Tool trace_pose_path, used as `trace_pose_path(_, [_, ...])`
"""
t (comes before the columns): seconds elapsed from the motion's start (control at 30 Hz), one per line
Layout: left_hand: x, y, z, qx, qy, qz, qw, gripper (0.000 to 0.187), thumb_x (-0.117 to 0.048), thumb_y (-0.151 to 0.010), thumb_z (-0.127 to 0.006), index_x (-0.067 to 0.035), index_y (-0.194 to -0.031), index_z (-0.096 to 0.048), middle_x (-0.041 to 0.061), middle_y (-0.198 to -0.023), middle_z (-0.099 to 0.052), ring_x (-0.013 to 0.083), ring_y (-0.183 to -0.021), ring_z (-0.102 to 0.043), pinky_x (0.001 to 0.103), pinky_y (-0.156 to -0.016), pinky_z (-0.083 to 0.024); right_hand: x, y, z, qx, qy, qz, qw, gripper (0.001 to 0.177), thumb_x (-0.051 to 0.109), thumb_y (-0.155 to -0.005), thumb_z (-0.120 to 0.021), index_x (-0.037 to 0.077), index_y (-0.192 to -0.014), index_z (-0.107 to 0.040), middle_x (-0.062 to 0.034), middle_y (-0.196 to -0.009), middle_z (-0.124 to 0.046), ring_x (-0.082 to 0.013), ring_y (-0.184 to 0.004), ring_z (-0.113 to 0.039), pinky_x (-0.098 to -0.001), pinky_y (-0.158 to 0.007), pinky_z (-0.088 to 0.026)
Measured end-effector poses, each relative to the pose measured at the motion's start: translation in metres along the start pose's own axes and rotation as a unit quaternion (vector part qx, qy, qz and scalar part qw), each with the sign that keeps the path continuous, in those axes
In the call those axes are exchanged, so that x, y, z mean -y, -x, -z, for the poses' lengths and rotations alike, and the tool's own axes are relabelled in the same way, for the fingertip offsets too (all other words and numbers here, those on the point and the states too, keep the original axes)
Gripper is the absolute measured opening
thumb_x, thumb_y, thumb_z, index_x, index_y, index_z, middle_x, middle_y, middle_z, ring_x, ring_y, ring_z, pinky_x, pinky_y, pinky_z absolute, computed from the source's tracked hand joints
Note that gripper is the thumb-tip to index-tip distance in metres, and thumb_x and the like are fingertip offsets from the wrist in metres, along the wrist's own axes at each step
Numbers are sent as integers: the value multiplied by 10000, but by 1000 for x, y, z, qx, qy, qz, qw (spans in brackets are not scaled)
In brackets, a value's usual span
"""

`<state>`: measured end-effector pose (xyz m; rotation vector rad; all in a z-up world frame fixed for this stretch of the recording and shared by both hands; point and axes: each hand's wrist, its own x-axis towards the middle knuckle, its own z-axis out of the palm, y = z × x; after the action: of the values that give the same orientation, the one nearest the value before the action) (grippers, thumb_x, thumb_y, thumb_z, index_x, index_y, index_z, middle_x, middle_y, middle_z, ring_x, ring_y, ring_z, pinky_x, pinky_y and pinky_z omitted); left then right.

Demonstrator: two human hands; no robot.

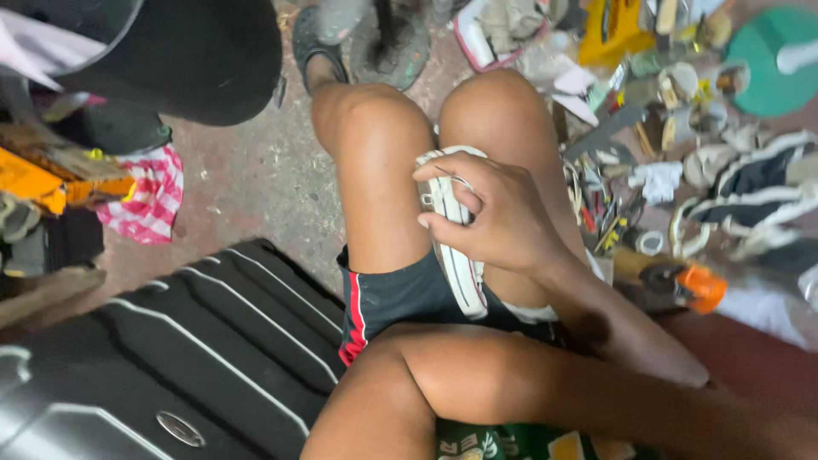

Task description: The person sits on the floor and sews the sole of a white sneaker using a needle and white thread. They repeatedly push the needle through the shoe's sole and pull the thread tight to secure the stitching.

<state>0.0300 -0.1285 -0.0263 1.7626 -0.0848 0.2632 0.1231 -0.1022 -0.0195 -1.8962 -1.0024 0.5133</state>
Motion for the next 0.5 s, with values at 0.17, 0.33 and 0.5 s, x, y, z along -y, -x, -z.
trace_pose_path(0.17, [0,10,7,42,16,27,999,155,-97,-924,-696,-129,-1076,-687,37,-1017,-645,180,-856,-689,286,-768,-581,-6,1,0,24,-15,-17,999,402,101,-772,-807,105,-1152,-674,-21,-911,-671,-73,-574,-472,-250,-540,-421])
trace_pose_path(0.33, [-8,8,20,64,32,26,997,129,-111,-926,-707,-132,-1052,-687,30,-960,-649,174,-831,-684,290,-770,-574,-10,5,5,86,-48,-117,988,381,95,-759,-806,119,-1107,-653,5,-609,-370,-66,-536,-335,-261,-490,-304])
trace_pose_path(0.5, [-21,9,83,67,60,-31,995,105,-125,-928,-718,-135,-1028,-688,22,-902,-654,167,-806,-678,295,-771,-568,-20,9,23,101,-107,-56,988,405,47,-749,-798,120,-1112,-634,77,-690,-370,-25,-631,-381,-208,-573,-353])
